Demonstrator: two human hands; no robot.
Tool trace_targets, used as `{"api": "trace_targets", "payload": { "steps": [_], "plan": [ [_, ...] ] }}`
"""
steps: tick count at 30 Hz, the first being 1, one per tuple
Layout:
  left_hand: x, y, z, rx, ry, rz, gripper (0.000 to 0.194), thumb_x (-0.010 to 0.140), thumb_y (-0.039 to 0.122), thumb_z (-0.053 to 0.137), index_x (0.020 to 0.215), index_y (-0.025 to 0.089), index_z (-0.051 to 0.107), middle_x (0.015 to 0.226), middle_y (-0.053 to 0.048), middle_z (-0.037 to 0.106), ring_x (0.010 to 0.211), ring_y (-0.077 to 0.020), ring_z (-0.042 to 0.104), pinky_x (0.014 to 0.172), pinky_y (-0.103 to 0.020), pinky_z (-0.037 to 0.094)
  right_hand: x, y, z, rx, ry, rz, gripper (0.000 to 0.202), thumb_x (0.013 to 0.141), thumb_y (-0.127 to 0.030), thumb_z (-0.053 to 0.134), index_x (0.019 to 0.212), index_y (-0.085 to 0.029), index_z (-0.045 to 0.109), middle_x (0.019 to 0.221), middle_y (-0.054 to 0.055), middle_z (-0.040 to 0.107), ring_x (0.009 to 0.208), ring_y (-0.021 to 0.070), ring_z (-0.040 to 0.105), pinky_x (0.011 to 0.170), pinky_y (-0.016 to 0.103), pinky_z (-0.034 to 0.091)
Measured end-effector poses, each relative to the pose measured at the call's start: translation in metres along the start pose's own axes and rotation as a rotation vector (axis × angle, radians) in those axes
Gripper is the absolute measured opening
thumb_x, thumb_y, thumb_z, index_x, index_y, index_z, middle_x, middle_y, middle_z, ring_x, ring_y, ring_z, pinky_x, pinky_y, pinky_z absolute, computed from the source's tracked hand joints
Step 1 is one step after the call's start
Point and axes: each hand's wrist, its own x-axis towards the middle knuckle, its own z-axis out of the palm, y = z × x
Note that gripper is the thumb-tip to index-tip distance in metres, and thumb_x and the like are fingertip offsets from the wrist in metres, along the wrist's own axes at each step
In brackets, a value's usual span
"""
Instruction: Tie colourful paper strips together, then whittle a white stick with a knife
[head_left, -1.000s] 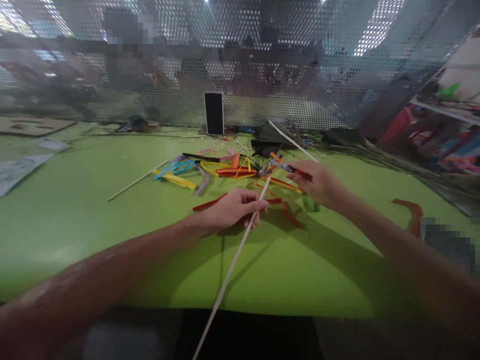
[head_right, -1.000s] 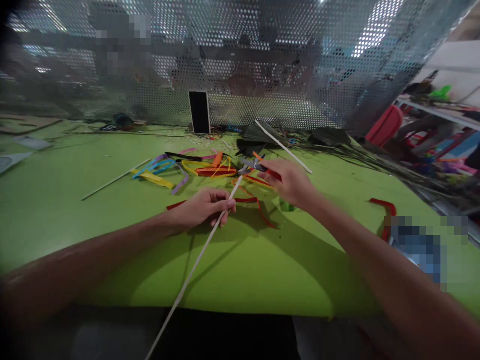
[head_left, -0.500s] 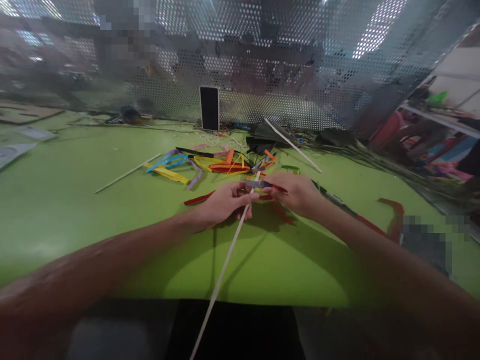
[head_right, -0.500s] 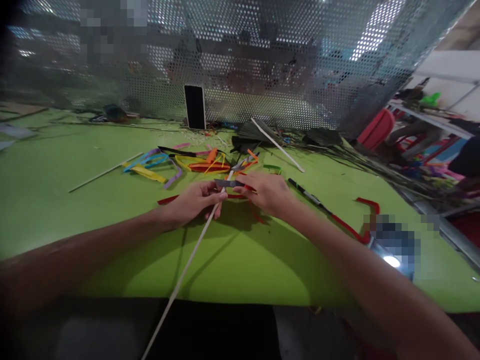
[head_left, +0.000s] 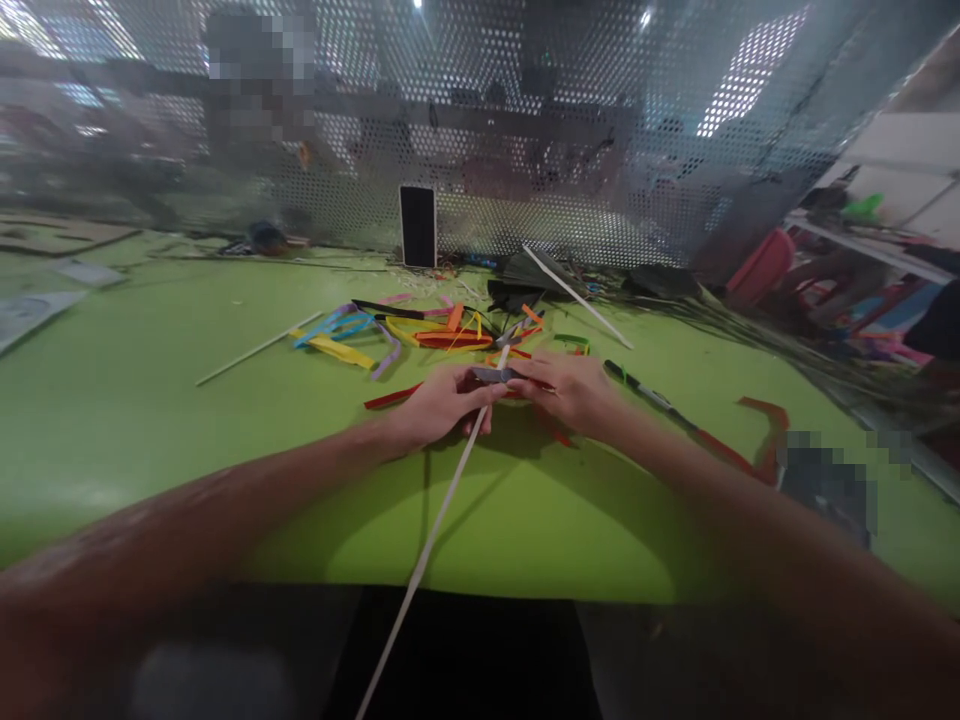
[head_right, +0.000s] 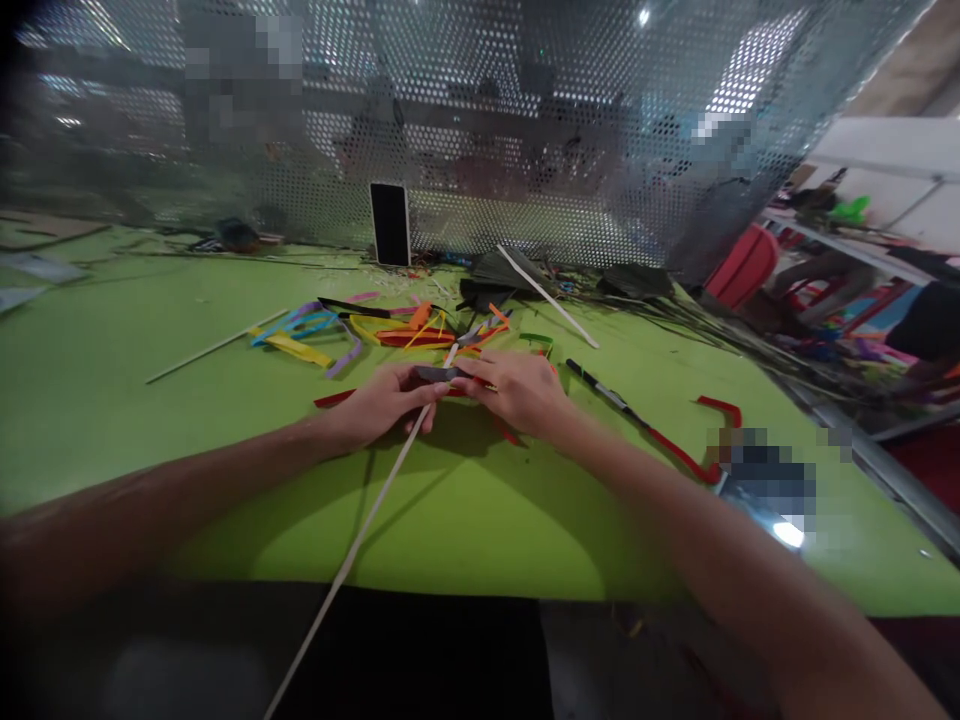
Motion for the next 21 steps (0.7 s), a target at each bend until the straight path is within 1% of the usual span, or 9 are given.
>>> {"api": "trace_targets", "payload": {
  "steps": [3, 6, 10, 12, 15, 21],
  "plan": [
    [-0.0006, -0.0024, -0.0029, -0.003, -0.03, 0.004, 0.033, 0.091, 0.045, 0.064, 0.095, 0.012, 0.066, 0.058, 0.001, 0.065, 0.042, -0.0058, 0.049, 0.043, -0.017, 0.036, -0.0008, 0.0002, -0.0003, -0.008, -0.01, -0.005, 0.051, 0.105, -0.053, 0.037, 0.132, -0.023, 0.068, 0.106, 0.009, 0.075, 0.086, 0.0203, 0.065, 0.066, 0.028, 0.041],
    [-0.0011, -0.0021, -0.005, -0.008, -0.053, 0.025, 0.033, 0.093, 0.045, 0.062, 0.096, 0.012, 0.067, 0.058, 0.001, 0.065, 0.042, -0.0055, 0.048, 0.043, -0.017, 0.035, -0.0009, 0.0005, -0.0008, -0.019, -0.017, 0.003, 0.055, 0.104, -0.057, 0.034, 0.132, -0.023, 0.068, 0.102, 0.009, 0.074, 0.084, 0.0201, 0.064, 0.064, 0.028, 0.038],
    [-0.0011, 0.0021, -0.0048, -0.031, -0.059, 0.006, 0.03, 0.091, 0.042, 0.065, 0.092, 0.012, 0.065, 0.055, 0.001, 0.064, 0.04, -0.0052, 0.046, 0.041, -0.017, 0.033, -0.0003, 0.0006, -0.002, -0.04, -0.026, 0.016, 0.055, 0.105, -0.056, 0.033, 0.13, -0.023, 0.069, 0.097, 0.008, 0.074, 0.082, 0.0193, 0.063, 0.061, 0.028, 0.034],
    [-0.0012, 0.0039, -0.0043, -0.046, -0.062, 0.0, 0.029, 0.092, 0.041, 0.065, 0.094, 0.012, 0.064, 0.055, 0.002, 0.064, 0.04, -0.0051, 0.046, 0.04, -0.016, 0.032, -0.0001, 0.0006, -0.003, -0.047, -0.022, 0.025, 0.054, 0.105, -0.055, 0.034, 0.128, -0.023, 0.07, 0.096, 0.008, 0.074, 0.081, 0.019, 0.062, 0.06, 0.028, 0.033],
    [-0.0018, 0.0054, -0.0036, -0.067, -0.058, -0.011, 0.029, 0.092, 0.04, 0.064, 0.099, 0.011, 0.064, 0.056, 0.001, 0.065, 0.039, -0.0048, 0.045, 0.04, -0.016, 0.032, 0.0, 0.0012, -0.0042, -0.043, -0.02, 0.034, 0.052, 0.105, -0.054, 0.035, 0.126, -0.024, 0.071, 0.099, 0.007, 0.074, 0.083, 0.0189, 0.063, 0.06, 0.028, 0.035],
    [-0.0026, 0.0057, -0.0037, -0.073, -0.054, -0.027, 0.027, 0.092, 0.037, 0.065, 0.099, 0.011, 0.065, 0.057, 0.0, 0.068, 0.038, -0.0043, 0.044, 0.039, -0.016, 0.03, -0.0005, 0.0052, -0.0035, -0.043, -0.005, 0.018, 0.052, 0.104, -0.055, 0.037, 0.128, -0.024, 0.071, 0.104, 0.007, 0.076, 0.085, 0.0189, 0.066, 0.061, 0.027, 0.037]
  ]
}}
